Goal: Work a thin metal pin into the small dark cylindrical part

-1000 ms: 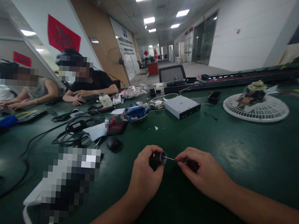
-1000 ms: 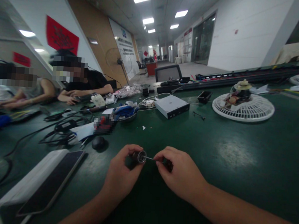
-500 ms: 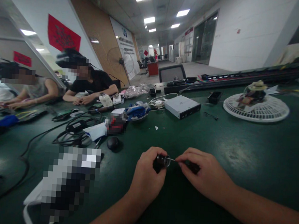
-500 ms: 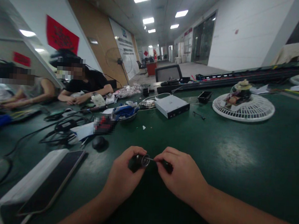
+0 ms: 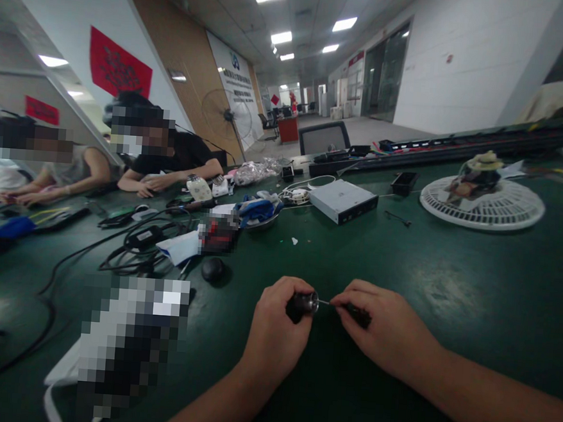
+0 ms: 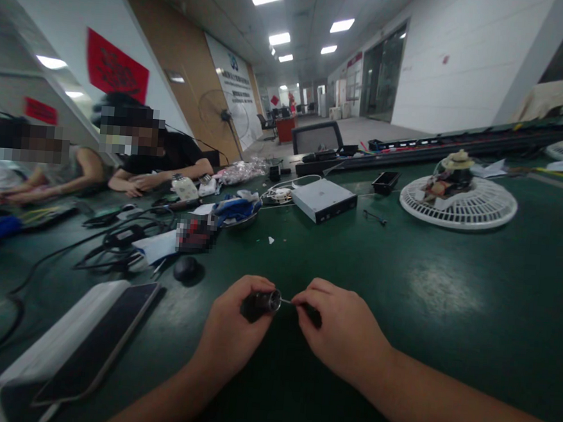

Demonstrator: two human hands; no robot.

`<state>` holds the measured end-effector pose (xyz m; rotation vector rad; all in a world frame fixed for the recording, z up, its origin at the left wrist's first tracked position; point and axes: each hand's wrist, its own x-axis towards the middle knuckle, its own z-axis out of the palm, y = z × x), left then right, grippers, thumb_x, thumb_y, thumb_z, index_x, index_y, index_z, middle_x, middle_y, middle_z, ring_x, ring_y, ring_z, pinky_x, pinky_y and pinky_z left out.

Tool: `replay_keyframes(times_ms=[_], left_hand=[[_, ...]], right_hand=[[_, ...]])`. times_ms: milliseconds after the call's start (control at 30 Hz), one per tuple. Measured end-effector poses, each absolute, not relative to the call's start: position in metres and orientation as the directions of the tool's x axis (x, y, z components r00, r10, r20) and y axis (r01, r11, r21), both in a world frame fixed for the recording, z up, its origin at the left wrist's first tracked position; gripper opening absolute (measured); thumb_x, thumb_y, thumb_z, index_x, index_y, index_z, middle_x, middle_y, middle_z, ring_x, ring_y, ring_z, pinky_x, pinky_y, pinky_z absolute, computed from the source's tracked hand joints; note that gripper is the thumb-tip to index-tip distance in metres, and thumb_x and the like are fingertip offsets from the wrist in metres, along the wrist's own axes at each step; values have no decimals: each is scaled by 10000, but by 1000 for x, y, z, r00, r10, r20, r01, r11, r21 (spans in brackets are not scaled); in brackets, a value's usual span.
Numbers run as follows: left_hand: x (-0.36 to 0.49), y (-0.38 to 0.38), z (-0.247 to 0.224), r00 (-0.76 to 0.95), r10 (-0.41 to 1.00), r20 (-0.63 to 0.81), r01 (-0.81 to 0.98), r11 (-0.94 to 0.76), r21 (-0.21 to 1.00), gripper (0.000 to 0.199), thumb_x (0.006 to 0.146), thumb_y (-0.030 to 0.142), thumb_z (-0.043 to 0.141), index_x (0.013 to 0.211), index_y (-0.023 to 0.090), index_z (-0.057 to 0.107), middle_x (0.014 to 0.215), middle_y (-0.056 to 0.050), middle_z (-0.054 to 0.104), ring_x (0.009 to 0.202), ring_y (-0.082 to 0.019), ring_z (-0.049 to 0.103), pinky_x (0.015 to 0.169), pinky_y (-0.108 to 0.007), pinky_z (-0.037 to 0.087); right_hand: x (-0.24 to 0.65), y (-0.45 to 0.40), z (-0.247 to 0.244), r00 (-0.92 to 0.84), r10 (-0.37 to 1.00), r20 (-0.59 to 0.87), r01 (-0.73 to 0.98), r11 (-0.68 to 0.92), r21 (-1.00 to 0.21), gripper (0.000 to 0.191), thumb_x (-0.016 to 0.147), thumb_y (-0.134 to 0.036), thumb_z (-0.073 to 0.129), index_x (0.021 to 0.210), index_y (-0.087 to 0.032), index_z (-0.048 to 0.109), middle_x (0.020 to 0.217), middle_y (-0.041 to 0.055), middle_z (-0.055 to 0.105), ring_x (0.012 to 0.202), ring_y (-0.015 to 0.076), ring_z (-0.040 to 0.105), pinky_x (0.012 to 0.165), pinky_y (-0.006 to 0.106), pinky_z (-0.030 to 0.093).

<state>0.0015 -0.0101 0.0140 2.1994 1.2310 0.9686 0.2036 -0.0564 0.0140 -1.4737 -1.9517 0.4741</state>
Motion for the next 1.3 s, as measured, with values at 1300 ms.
replay_keyframes(times_ms=[1300], left_hand=[[4,-12,18,426,804,414,541,-593,596,340,728,-24,639,952,232,648,1025,-10,697,987,-216,645,887,-419,505]], right_hand=[[204,-59,17,-275,914,299,664,405,-628,223,919,-159,565,1053,-241,725,1000,8,684,831,143,652,717,287,512]])
